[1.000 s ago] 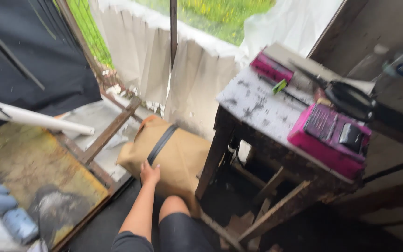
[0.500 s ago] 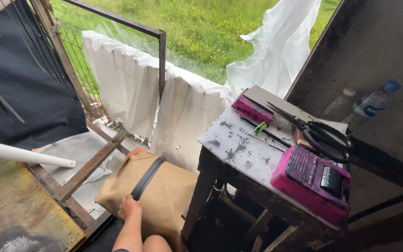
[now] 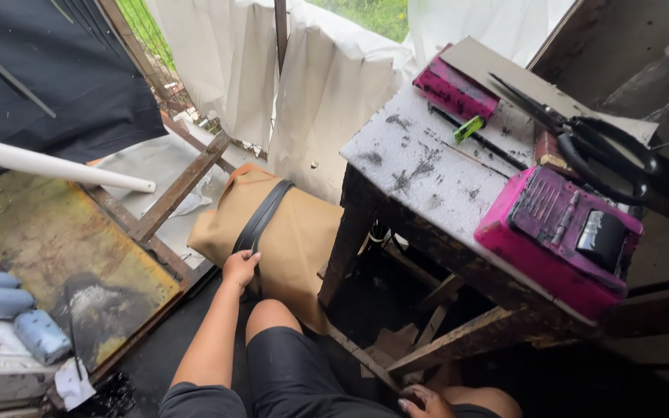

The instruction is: Applying edge paint to long leather strips using a specialized machine and hanging them to dry.

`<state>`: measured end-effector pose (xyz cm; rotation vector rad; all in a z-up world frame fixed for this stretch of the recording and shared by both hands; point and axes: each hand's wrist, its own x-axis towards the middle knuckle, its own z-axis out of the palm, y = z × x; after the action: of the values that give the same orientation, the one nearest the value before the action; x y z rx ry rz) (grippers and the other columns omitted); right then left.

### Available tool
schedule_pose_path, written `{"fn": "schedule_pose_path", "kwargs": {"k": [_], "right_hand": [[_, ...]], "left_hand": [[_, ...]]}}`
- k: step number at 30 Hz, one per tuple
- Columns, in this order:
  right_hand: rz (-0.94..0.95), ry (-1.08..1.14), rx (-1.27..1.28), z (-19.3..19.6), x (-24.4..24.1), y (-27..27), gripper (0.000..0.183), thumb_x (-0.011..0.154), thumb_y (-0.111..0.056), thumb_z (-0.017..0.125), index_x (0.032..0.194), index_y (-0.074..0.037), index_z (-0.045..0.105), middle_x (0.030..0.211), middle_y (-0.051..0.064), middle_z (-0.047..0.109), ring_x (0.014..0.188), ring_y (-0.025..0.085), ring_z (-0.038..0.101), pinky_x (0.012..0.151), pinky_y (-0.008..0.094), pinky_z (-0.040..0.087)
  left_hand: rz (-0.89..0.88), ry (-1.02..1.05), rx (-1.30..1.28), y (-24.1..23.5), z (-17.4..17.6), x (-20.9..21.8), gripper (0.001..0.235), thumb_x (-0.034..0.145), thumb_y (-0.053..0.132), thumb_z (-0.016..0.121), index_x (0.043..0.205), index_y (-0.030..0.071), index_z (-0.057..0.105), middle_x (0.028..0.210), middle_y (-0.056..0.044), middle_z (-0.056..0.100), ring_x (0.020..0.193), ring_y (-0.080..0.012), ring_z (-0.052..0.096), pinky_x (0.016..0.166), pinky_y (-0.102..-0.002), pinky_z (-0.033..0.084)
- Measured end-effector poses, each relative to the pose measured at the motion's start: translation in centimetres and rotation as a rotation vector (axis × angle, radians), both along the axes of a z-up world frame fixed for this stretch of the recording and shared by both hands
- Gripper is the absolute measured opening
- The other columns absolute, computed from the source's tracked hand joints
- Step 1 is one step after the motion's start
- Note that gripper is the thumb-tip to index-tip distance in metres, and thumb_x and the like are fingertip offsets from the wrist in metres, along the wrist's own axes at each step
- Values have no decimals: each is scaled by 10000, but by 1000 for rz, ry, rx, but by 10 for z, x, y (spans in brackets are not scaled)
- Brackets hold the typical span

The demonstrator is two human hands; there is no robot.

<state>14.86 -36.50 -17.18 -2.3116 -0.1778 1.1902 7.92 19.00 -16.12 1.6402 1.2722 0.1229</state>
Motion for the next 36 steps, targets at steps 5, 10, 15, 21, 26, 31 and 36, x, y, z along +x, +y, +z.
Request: {"fn": "schedule_pose_path", "kwargs": {"k": [5,10,15,21,26,31,36], "right_hand": [[108,139,302,115,-13,51,365,897,-302,752,1220,-135,782,1201,-2,805,1171,122,729,1012,282,548],[334,-186,981,190,-28,98,237,940,-42,681,1176,-53,703,1148,109,682,1044,200,722,912,323,651],[381,-303,1010,228,-44,141,465,975,-137,644,1423,-39,564,1462,130,566,1420,238,517,1200,361,422],[131,-60,803,232,-59,129,275,947,-159,669,1152,-27,797,1001,3,774,655,65,629,538,238,636],[128,-27,784,248,-43,77,339,933,-100,624,1240,-2,730,963,95,866,834,135,794,733,263,657],[142,-146,721,242,-30,10,390,906,-79,672,1291,-43,723,1047,81,895,962,142,848,883,248,674],[-117,-98,132,234,-13,-48,390,924,-232,694,1278,-126,820,1346,-2,815,1307,139,716,1131,308,545]], "left_hand": [[135,-531,-386,-61,72,-26,311,950,277,726,1178,74,662,917,-31,680,670,-98,562,646,-265,511],[68,-926,-683,-129,119,-51,162,998,201,664,1125,105,638,994,-46,735,720,-125,712,617,-259,587],[-17,-1222,-869,-182,155,-58,288,1003,112,641,1271,6,656,985,-126,768,877,-155,758,742,-271,625],[-71,-1198,-683,-200,187,-60,278,1019,129,617,1243,-16,696,995,-140,745,891,-198,726,763,-318,613],[107,-1188,-592,-172,206,-52,248,987,65,636,1216,-3,704,1008,-128,753,914,-165,719,768,-264,581],[170,-1214,-496,-151,211,-50,255,1012,98,609,1224,-4,707,998,-109,746,924,-162,717,799,-287,605],[248,-1183,-388,-133,211,-48,260,997,185,656,1197,34,726,998,-110,729,784,-128,675,722,-237,577]]}}
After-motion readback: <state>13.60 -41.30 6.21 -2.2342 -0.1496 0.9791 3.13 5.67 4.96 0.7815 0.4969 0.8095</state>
